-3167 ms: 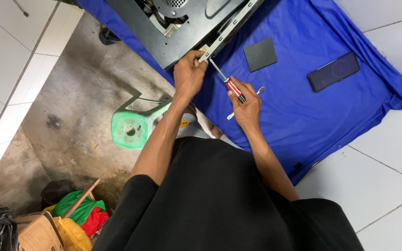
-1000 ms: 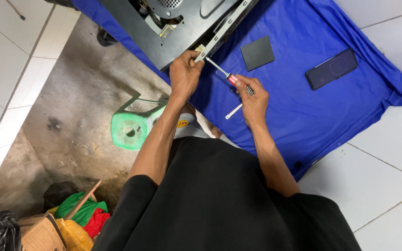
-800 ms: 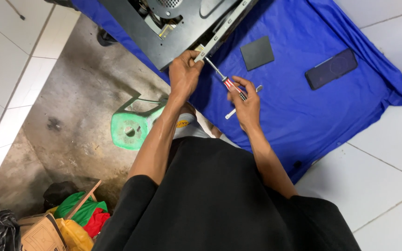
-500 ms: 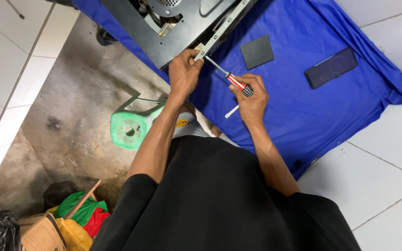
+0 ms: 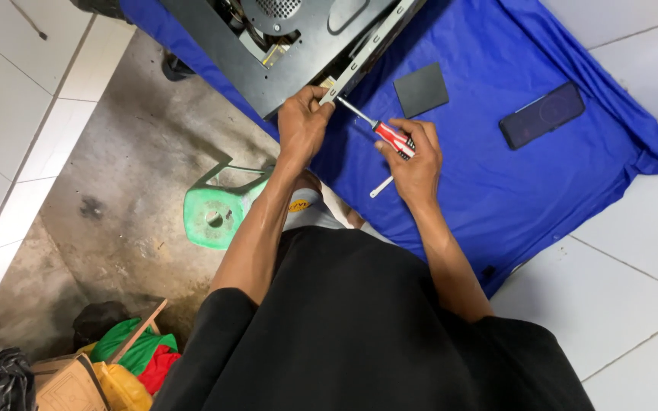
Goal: The person is disassembling a computer case by removing screws with a screwdriver and then cleaning the dust from the case vents using a brush.
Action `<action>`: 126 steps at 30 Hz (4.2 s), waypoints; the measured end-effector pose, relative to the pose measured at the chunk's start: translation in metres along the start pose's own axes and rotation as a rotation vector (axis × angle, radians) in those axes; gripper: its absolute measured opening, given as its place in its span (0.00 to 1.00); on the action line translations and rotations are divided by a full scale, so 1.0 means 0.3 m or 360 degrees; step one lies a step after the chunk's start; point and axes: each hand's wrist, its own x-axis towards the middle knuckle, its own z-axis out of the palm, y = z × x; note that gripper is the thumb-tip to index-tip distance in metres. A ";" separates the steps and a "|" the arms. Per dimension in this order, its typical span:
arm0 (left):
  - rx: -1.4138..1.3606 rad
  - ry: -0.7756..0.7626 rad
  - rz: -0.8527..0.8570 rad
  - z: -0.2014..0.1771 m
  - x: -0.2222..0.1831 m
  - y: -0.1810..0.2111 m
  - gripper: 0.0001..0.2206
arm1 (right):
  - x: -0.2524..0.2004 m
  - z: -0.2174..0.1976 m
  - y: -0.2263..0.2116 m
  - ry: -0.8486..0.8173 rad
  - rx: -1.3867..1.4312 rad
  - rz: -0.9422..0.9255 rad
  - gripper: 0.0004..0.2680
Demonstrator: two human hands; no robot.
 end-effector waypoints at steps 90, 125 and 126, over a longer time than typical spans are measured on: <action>0.0087 0.0240 -0.0046 -0.322 0.010 -0.065 0.39 | -0.143 -0.030 0.447 0.0038 -0.0802 0.0216 0.10; 0.1283 0.0299 0.0879 -0.071 -0.039 -0.047 0.38 | 0.317 0.202 0.023 -0.0134 0.0875 0.0785 0.12; 0.1501 0.0179 0.0795 -0.058 -0.007 -0.098 0.39 | 0.315 0.196 0.019 -0.0156 0.0832 0.0777 0.12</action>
